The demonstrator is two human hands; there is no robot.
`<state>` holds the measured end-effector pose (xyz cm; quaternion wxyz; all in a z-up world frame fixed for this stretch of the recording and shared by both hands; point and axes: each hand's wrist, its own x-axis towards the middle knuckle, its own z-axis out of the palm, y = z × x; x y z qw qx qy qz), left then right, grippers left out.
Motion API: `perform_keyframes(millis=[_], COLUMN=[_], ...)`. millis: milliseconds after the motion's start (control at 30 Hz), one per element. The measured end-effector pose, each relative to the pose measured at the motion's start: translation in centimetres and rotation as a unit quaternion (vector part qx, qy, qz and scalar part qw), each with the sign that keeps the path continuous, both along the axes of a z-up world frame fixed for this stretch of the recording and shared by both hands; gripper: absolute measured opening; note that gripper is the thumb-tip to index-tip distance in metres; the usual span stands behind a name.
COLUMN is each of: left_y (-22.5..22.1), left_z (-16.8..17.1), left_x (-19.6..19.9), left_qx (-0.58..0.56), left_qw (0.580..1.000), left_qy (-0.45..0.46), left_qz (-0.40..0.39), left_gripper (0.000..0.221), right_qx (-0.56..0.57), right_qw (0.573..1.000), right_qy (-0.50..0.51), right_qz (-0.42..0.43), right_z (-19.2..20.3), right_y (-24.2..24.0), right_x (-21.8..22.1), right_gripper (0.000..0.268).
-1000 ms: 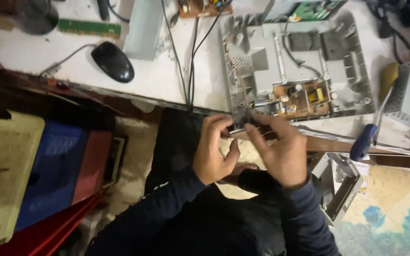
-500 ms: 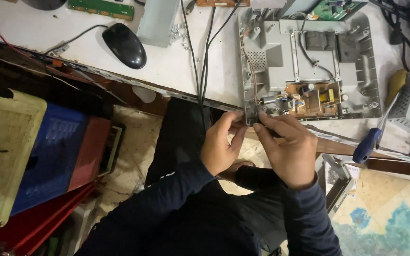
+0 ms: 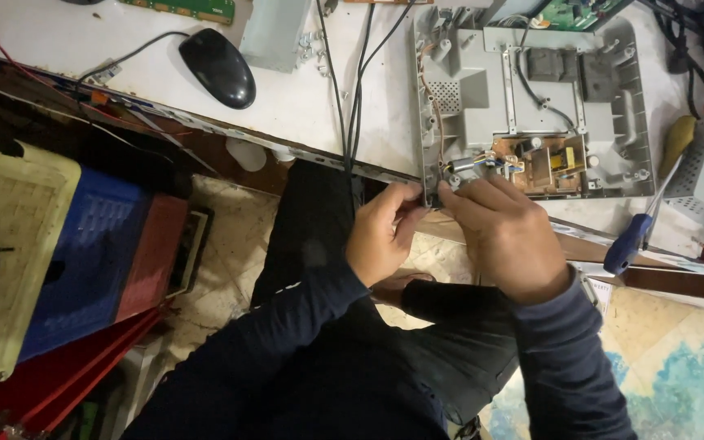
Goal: Disconnecting internal wires and cables from an electronic device chassis during repair or disassembly
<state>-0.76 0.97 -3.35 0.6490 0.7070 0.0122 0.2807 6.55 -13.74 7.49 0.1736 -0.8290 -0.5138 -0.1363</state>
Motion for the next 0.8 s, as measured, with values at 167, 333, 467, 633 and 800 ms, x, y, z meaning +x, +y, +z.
perform_keyframes(millis=[167,333,467,633,800], left_y=[0.1,0.3,0.9,1.2,1.0], left_z=[-0.4,-0.6,-0.1,1.0,0.3], left_x=[0.2,0.3,-0.3,-0.2,-0.2], left_qx=[-0.008,-0.027,-0.015,-0.011,-0.012], left_qw=[1.000,0.999,0.998,0.996,0.997], left_qy=[0.001,0.002,0.023,0.011,0.003], left_qz=[-0.009,-0.028,-0.055,-0.092,-0.077], left_gripper=[0.019,0.020,0.025,0.027,0.029], right_qx=[-0.023,-0.001,0.009,0.012,-0.024], right_qw=[0.999,0.997,0.998,0.997,0.997], right_qy=[0.024,0.070,0.045,0.015,-0.014], right_qz=[0.017,0.032,0.032,0.069,0.072], right_z=[0.6,0.3,0.8,0.8,0.5], right_y=[-0.5,-1.5,-1.9,-1.3,-1.1], right_x=[0.4,1.3,1.1,1.0,1.2], right_gripper=[0.023,0.020,0.020,0.019,0.019])
